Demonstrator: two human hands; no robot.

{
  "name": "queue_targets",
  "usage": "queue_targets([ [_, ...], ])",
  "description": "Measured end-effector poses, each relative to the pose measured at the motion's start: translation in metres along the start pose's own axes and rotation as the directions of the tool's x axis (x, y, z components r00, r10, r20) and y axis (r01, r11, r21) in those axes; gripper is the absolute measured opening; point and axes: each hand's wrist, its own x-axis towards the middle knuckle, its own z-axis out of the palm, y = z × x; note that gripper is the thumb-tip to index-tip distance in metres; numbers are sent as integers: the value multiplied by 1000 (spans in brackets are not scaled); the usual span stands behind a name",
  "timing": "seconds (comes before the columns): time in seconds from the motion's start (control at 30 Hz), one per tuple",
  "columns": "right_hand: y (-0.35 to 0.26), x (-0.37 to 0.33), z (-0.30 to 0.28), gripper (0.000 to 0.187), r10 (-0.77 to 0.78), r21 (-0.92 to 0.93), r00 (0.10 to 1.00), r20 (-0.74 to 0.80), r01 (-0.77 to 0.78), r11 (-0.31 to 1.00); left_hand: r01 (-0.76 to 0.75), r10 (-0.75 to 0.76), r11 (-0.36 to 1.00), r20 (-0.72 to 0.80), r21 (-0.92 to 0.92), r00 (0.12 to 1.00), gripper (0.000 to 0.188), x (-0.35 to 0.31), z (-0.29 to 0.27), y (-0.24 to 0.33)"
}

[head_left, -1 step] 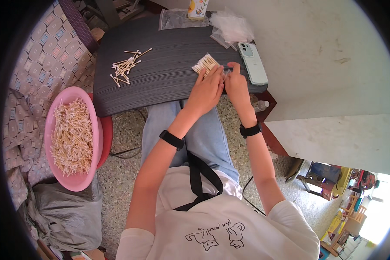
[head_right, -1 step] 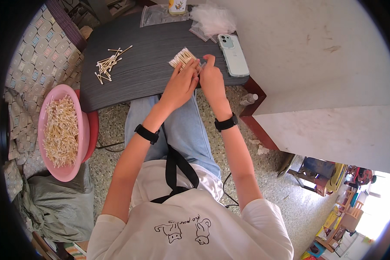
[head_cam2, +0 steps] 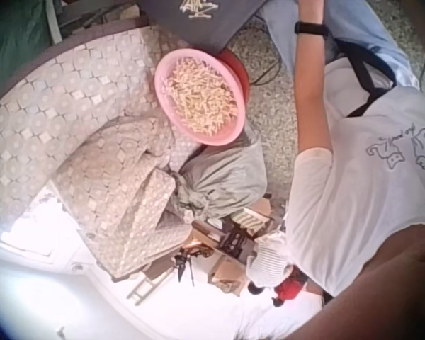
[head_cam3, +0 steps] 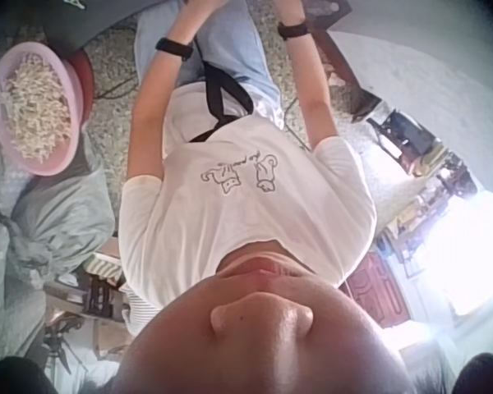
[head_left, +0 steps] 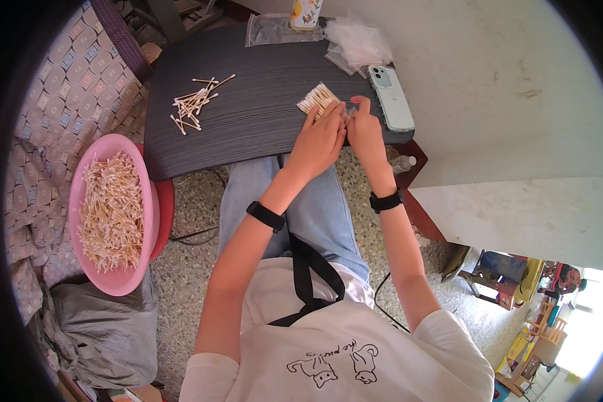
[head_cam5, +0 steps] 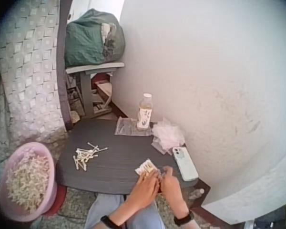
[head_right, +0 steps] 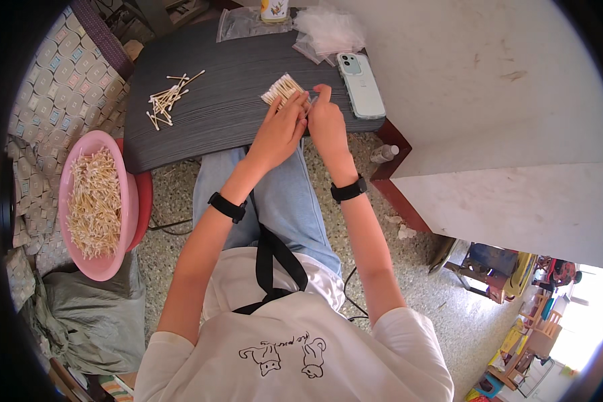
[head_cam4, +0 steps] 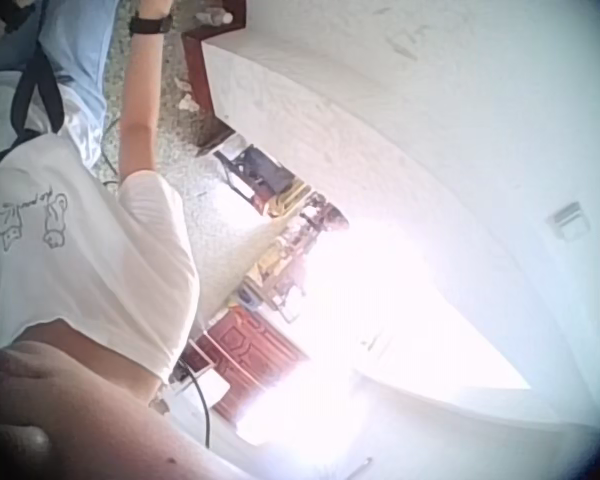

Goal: The person aligns several wooden cotton swabs on a desk, picks them up by hand, and slides them into a small plastic bag. They repeat this process with another group of swabs.

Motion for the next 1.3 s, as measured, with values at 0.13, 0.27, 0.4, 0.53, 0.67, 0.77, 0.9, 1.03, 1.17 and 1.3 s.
queue_targets([
  [0.13, -7, -6, -3, 34, 67, -108, 995, 70, -59, 992, 32, -32, 999, -5, -2, 999, 44, 1, 0, 1],
  [0.27, 2, -12, -1, 25, -116, -106, 988, -105, 104, 989, 17, -17, 1000, -15, 17, 1000, 42, 3, 2, 1],
  [0.4, -1, -23, -4, 30, -26, -15, 999, -30, 25, 1000, 7, -6, 999, -31, 31, 999, 42, 1, 0, 0],
  [0.53, 0, -33, -4, 28, 40, -11, 985, -169, -43, 999, 4, -4, 1000, -37, -3, 999, 42, 1, 0, -1],
  [0.67, 6, -37, -3, 15, -21, -62, 978, -207, 8, 998, -12, 12, 1000, -57, -4, 998, 43, 1, 2, -1],
  [0.77, 5, -36, 1, 10, -2, -5, 972, -234, 1, 1000, -13, 13, 1000, -45, -3, 999, 43, 1, 2, -2],
  [0.9, 4, -32, 3, 7, -56, -28, 968, -244, 51, 998, -27, 26, 999, -71, -21, 997, 43, 1, 2, -3],
  [1.03, 4, -22, 8, 5, -87, -15, 967, -241, 86, 996, -16, 15, 999, -44, -37, 999, 44, 1, 2, -3],
  [1.17, 4, -15, 10, 5, -86, 9, 967, -239, 90, 996, 22, -24, 994, -20, -107, 1000, 34, 2, 1, -3],
  [1.3, 2, -14, 8, 8, 104, 221, 973, -205, -58, 974, -15, 7, 994, -68, -112, 998, 17, 2, -2, -5],
])
